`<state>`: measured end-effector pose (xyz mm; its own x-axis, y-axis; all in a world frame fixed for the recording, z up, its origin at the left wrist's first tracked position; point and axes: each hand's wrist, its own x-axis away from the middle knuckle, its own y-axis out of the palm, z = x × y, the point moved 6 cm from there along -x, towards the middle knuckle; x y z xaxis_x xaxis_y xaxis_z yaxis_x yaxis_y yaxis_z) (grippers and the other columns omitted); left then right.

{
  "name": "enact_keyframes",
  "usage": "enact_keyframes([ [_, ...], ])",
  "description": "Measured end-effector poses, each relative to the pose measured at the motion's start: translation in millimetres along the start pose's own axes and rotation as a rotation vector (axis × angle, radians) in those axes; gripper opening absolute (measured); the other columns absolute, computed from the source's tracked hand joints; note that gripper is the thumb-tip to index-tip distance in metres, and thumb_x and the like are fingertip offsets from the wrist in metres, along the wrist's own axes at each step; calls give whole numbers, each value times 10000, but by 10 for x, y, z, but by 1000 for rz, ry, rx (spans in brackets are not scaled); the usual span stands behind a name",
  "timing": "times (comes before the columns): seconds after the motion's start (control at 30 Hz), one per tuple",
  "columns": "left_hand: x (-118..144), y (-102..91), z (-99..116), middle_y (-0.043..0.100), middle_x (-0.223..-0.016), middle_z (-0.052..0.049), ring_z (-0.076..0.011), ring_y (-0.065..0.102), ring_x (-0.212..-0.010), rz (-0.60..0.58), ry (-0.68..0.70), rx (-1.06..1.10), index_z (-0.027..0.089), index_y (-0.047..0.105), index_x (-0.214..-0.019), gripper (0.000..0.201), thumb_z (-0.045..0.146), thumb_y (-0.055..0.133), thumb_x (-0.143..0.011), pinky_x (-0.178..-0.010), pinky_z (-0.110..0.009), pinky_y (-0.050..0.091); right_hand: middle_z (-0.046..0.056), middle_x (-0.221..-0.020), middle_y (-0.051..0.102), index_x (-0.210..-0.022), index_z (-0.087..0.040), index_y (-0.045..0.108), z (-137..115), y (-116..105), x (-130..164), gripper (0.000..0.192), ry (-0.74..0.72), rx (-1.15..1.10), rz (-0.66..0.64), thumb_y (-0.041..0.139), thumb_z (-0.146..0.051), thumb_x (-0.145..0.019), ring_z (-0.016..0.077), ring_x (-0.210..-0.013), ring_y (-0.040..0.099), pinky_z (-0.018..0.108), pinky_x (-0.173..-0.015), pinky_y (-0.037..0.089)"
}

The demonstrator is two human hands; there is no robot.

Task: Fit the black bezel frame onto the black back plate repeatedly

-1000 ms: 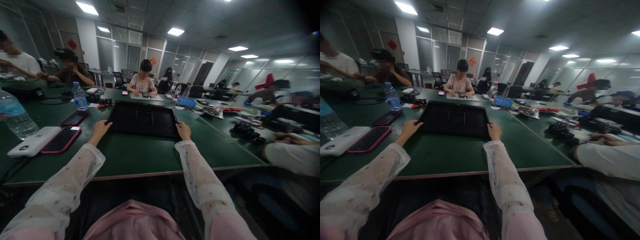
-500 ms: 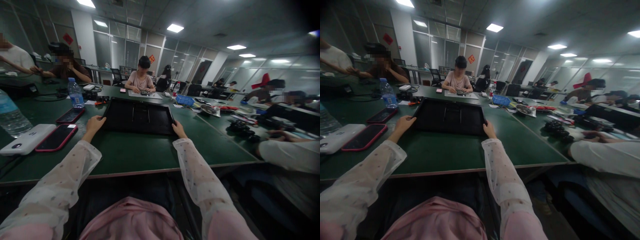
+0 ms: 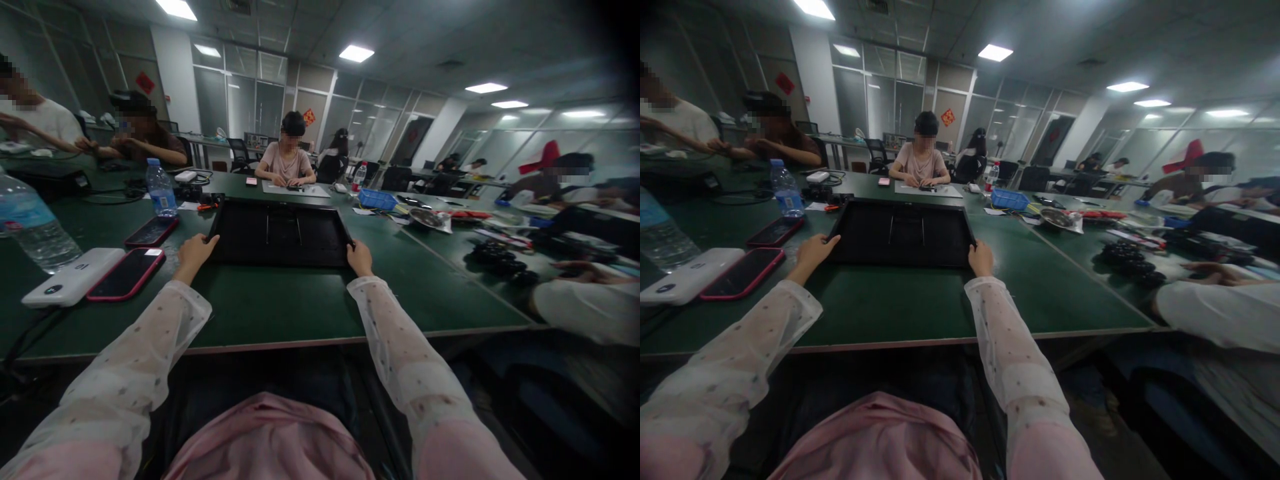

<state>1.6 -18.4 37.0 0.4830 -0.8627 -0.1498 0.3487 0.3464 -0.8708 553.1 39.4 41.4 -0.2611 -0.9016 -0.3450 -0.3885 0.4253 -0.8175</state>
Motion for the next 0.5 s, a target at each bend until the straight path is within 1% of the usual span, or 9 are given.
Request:
enact_keyframes([
  [0.13, 0, 9, -2, 725, -1325, -251, -469, 660, -1261, 12, -10, 3, 168, 730, -1391, 707, 709, 511, -992, -1004, -538, 527, 218, -1431, 689, -1518, -107, 596, -44, -25, 38, 514, 56, 35, 5, 452, -269, -1051, 321, -1307, 658, 436, -1095, 509],
  [0.27, -4, 23, 10, 731, -1289, -268, -475, 663, -1247, 27, -3, 7, 155, 739, -1372, 687, 688, 513, -1002, -998, -547, 527, 221, -1369, 722, -1508, -132, 615, -74, -39, 82, 502, 106, 7, -2, 454, -267, -1052, 333, -1267, 684, 446, -1061, 530],
  [0.5, 26, 1, 28, 724, -1293, -285, -494, 656, -1232, 44, -3, 21, 140, 738, -1377, 695, 679, 517, -998, -990, -571, 520, 221, -1367, 720, -1498, -140, 624, -91, -69, 115, 495, 117, -51, 16, 455, -288, -1057, 330, -1275, 680, 464, -1075, 526],
])
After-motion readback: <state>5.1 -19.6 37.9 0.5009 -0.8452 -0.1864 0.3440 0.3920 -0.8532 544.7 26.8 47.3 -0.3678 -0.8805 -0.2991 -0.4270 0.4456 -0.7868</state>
